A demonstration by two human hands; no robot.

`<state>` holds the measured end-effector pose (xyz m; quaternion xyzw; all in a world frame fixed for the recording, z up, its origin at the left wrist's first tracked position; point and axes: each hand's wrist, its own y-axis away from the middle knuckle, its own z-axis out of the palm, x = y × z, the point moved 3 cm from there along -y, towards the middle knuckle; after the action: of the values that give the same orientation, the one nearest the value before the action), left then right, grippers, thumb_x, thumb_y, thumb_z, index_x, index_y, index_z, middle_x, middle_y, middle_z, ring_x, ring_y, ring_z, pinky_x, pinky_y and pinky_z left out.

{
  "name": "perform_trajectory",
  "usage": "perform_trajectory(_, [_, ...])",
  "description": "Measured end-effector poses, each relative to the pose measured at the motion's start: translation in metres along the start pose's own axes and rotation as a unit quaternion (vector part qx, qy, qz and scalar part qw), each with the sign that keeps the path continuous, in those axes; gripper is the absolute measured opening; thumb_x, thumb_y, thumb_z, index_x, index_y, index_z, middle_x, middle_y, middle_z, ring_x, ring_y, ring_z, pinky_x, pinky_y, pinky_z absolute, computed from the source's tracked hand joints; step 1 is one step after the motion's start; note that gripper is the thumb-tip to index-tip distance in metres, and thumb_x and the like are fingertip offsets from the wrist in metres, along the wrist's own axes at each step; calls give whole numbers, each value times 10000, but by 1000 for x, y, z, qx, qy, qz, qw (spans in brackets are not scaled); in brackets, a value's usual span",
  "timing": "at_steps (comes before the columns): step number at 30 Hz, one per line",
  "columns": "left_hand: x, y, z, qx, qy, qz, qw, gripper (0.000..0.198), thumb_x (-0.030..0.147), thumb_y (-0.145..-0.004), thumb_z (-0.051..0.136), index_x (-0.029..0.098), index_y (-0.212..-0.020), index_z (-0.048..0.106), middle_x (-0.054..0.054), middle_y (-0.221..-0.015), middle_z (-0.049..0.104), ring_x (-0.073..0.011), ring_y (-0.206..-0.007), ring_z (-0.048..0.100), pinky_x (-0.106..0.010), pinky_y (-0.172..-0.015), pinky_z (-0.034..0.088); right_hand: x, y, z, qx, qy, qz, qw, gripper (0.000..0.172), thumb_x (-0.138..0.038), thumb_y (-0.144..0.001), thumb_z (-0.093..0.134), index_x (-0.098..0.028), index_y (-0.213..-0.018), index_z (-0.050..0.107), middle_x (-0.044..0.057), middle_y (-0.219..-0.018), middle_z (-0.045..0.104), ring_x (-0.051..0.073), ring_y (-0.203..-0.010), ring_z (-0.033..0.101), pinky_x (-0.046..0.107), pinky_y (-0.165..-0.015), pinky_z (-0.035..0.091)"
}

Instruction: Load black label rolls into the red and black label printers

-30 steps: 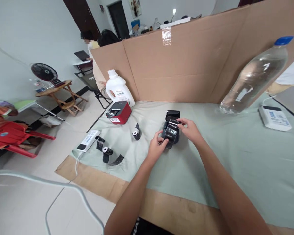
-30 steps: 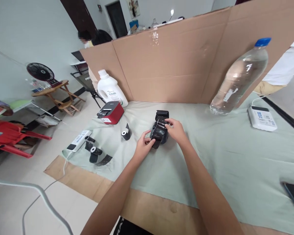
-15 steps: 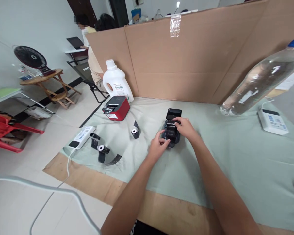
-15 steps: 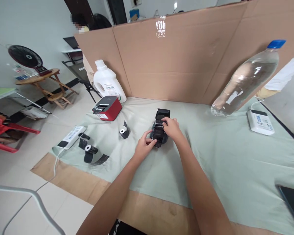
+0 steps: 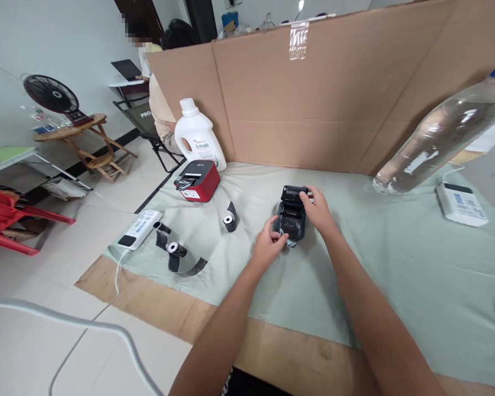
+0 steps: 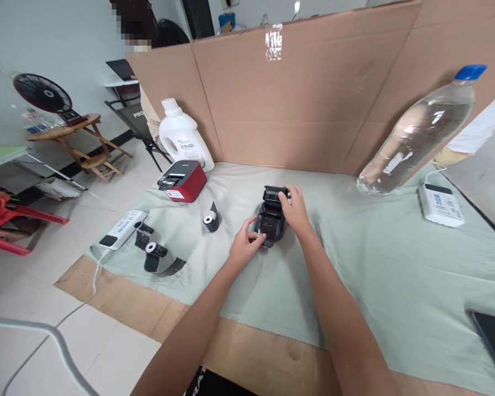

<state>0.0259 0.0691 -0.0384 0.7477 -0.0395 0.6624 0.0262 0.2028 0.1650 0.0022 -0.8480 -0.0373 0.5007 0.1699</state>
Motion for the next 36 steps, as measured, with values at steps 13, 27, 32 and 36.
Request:
perform_trajectory(13, [1,4,7,-34,133,-42,990,879,287,-788,717,169,-1545,285,95,-579,534,-102,-526,548,-228,-576,515,3,17,-7,-150,36,177,972,521,-347,-772,709,-244,-1274,612,122,-1312,445,245,-1102,577,397,-987,480])
perform_trajectory(27, [0,6,2,-10,53,-26,998,859,322,-831,702,171,-1562,275,60,-586,636,-119,-539,584,-213,-556,434,4,22,1,-126,57,195,971,488,-359,-780,681,-268,-1255,612,91,-1204,531,193,-923,608,332,-877,506])
perform_trajectory(32, [-2,5,0,4,72,-39,997,884,352,-819,717,168,-1561,273,60,-587,630,-130,-543,580,-223,-536,418,0,24,-2,-165,17,222,961,605,-392,-769,655,-258,-1352,564,109,-1229,599,213,-936,616,324,-766,518])
perform_trajectory(36, [0,4,1,7,87,-47,995,854,330,-821,711,172,-1551,296,64,-583,619,-140,-565,608,-232,-558,440,-1,25,-5,-164,-35,229,959,618,-318,-706,674,-240,-1312,586,96,-1126,666,200,-820,612,309,-691,498])
